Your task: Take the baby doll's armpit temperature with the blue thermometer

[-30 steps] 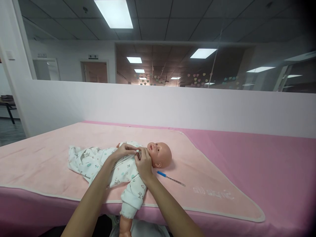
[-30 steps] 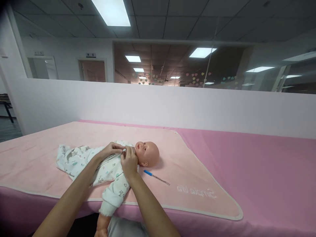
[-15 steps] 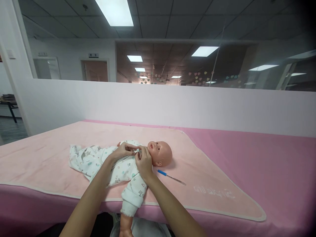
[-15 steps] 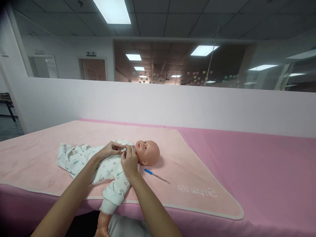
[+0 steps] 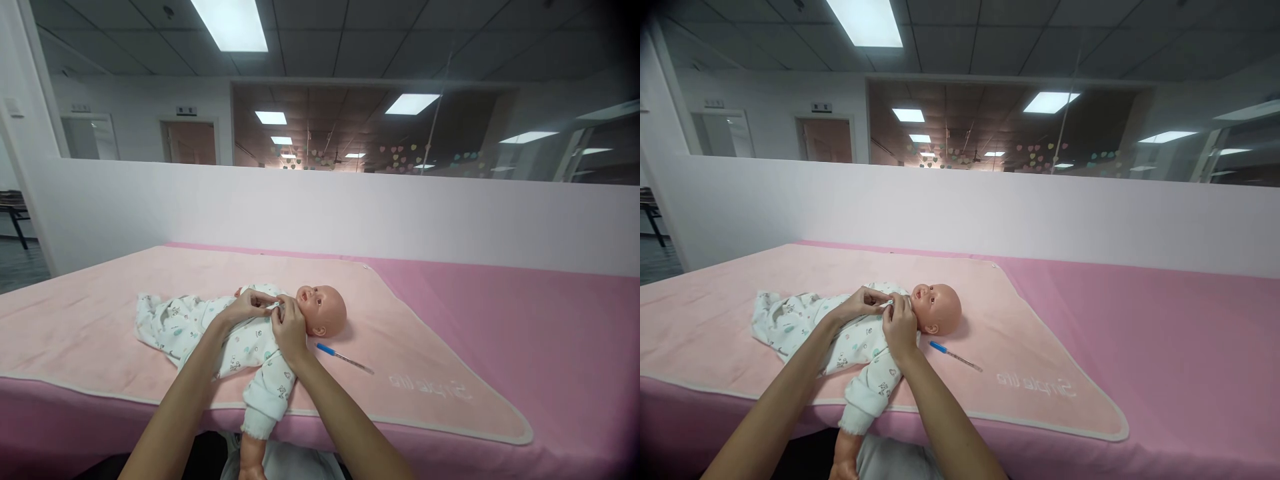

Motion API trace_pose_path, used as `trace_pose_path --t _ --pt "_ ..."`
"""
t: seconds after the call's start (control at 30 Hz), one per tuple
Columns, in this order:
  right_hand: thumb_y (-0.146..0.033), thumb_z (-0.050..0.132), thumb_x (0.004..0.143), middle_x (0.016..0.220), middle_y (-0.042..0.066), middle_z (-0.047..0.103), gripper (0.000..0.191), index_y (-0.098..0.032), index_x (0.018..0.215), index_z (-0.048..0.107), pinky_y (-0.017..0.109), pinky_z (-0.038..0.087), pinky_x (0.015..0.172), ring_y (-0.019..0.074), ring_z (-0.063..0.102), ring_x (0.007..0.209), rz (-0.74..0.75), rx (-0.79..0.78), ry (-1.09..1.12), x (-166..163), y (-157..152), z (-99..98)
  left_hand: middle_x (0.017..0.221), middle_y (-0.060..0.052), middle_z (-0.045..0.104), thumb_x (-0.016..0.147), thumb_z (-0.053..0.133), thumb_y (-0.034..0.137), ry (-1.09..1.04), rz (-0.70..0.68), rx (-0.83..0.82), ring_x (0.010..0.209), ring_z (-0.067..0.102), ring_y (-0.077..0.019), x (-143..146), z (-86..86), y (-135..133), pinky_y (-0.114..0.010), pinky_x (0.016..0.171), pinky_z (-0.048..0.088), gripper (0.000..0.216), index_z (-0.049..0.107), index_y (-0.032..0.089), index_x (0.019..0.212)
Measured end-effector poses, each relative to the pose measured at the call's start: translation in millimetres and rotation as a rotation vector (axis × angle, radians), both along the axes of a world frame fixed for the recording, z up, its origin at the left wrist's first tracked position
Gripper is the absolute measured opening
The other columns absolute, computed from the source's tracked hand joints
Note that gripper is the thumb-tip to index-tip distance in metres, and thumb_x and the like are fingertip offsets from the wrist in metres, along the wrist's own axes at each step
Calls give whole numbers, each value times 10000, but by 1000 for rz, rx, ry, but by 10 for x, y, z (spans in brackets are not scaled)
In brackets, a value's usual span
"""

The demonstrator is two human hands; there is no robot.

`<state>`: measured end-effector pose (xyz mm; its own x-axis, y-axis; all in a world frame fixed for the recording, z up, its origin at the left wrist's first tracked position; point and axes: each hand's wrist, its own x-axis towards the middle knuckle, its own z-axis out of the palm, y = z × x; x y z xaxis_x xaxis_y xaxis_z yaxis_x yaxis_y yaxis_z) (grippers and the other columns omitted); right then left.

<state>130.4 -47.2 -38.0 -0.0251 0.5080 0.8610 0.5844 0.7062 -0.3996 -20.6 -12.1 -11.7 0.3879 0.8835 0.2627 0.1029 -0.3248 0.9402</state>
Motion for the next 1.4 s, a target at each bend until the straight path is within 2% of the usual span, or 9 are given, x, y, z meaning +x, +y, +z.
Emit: trace_pose_path --t 0.17,0.47,0.73,1.03,1.23,1.4 --pt "-151 416 837 904 79 644 224 -167 1017 549 281 499 708 178 612 825 22 -16 -3 11 -11 0 831 -99 711 607 739 284 -10 46 -17 794 639 -204 21 -7 -14 -274 718 480 303 724 103 849" --pt "-139 420 824 846 57 644 193 -177 954 558 252 493 666 160 610 766 93 -12 46 13 14 -6 730 -55 685 630 674 214 21 73 54 730 611 -161 34 10 -21 -239 682 455 177 700 111 772" --pt "-138 405 833 839 60 646 192 -175 931 565 255 485 675 160 606 764 76 -20 30 9 27 -10 753 -28 633 631 655 172 -27 48 79 711 566 -119 60 40 -63 -218 674 431 211 633 122 835" --pt "-107 392 809 834 61 627 203 -178 882 568 264 472 681 164 584 776 80 2 30 11 -4 32 745 -13 616 631 649 176 -102 -33 15 737 562 -121 63 61 -73 -225 714 422 212 605 136 835" --pt "-79 416 740 890 64 597 254 -177 923 563 286 470 734 178 564 837 106 -8 -26 19 -38 64 794 -30 629 664 645 244 -44 33 58 771 568 -140 76 68 -97 -235 724 417 212 628 131 843" --pt "-82 405 765 911 66 594 241 -176 924 561 293 470 741 183 556 868 93 -31 -32 4 -39 70 829 -47 638 669 644 229 -24 67 105 824 572 -156 65 40 -60 -253 772 426 191 643 127 831"
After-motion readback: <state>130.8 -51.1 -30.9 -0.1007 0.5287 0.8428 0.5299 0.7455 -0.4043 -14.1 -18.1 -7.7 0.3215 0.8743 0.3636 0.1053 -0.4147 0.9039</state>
